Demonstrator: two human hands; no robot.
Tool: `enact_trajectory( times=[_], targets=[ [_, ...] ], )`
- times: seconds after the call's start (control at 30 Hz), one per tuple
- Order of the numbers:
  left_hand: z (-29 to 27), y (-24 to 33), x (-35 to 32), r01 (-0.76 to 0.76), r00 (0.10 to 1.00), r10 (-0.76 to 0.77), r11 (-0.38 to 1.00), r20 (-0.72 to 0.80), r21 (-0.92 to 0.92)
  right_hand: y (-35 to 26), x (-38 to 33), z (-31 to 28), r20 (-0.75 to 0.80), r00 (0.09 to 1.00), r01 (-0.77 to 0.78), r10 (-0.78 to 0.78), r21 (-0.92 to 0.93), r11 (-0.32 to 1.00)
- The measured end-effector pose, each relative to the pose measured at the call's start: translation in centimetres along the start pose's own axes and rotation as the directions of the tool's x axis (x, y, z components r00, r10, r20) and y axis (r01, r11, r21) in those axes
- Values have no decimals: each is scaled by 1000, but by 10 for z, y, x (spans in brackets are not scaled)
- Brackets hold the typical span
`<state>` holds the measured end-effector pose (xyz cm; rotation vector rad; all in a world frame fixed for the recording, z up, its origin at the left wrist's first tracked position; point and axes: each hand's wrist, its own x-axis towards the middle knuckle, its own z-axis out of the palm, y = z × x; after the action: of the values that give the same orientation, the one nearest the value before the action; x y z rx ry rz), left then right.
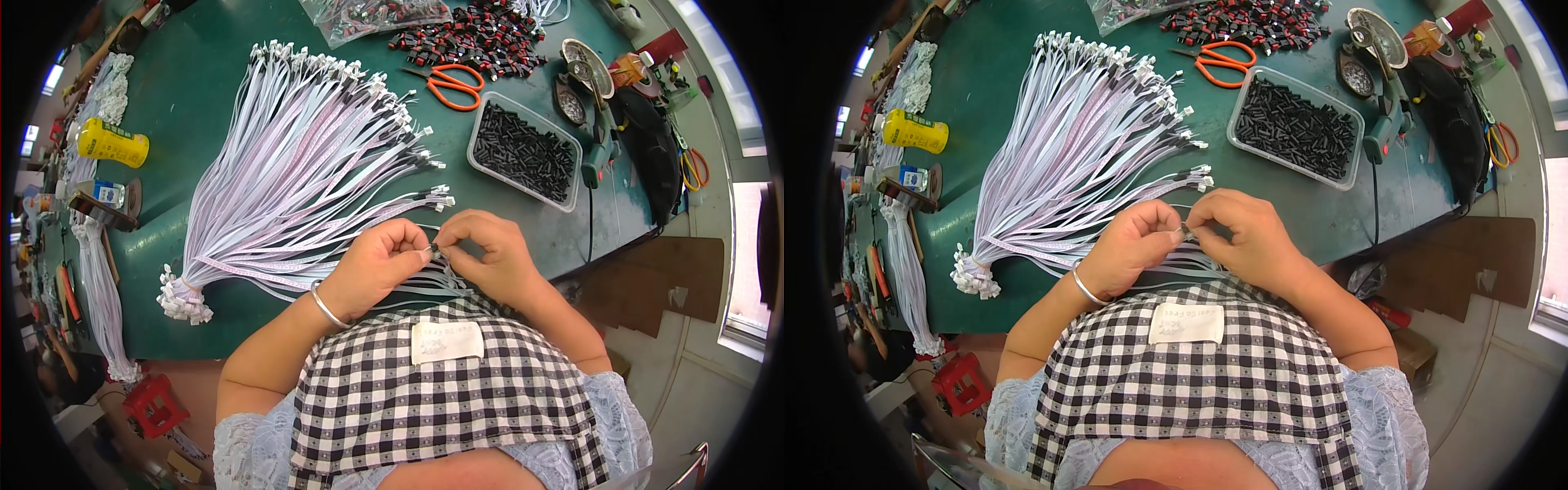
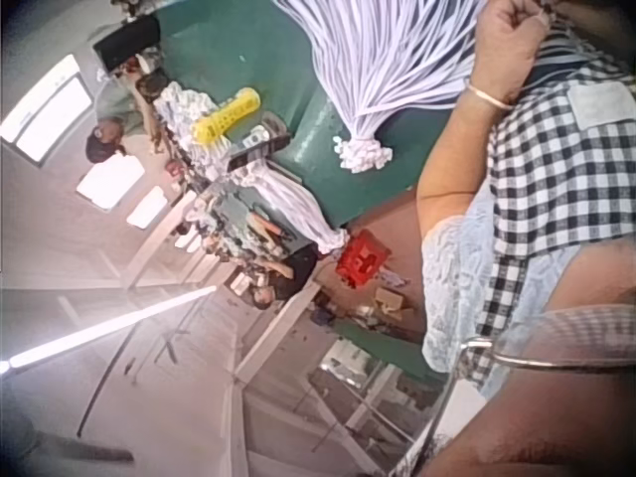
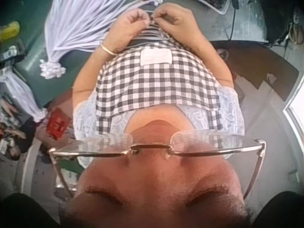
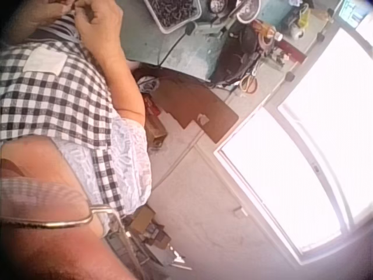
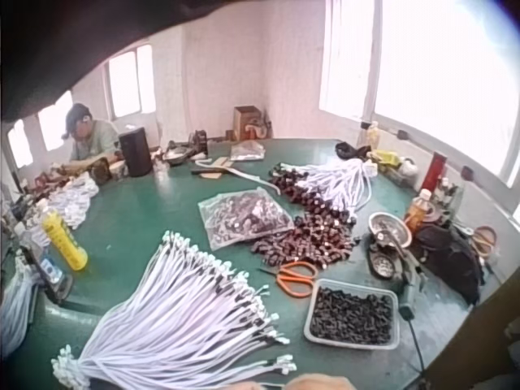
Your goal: The person sits at a green workbench and repeatedly picks up white cables and black plastic connectors. They insert the connector into the end of each cable by hand and place the finished unit on the table. The process is repetitive and involves handling materials from a large pile and a container.
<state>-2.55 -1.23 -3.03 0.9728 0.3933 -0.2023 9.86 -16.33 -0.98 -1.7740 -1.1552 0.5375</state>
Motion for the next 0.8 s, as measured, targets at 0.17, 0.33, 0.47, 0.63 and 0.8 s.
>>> enact_trajectory(
  times=[0.17, 0.33, 0.47, 0.63, 0.8],
  targets=[
    [-2, -4, 1, -11, 1000, 10, 999, 28, 45, -4, 6, -8, 62, 998, 20, -13, -114, 993],
    [-5, -2, -2, -2, 999, -9, 977, 53, 212, -5, 6, -12, 114, 993, 23, -11, -99, 995],
    [0, 0, -5, -41, 999, 49, 939, -15, 340, -4, 6, -12, 160, 982, 122, -101, -127, 984],
    [1, 6, -10, -211, 966, 259, 786, 1, 581, -1, 9, -7, 181, 958, 246, -220, -135, 960],
    [-8, 9, -20, -278, 921, 388, 578, 41, 767, 1, 3, -2, 126, 992, 34, -32, -15, 999]
  ],
)
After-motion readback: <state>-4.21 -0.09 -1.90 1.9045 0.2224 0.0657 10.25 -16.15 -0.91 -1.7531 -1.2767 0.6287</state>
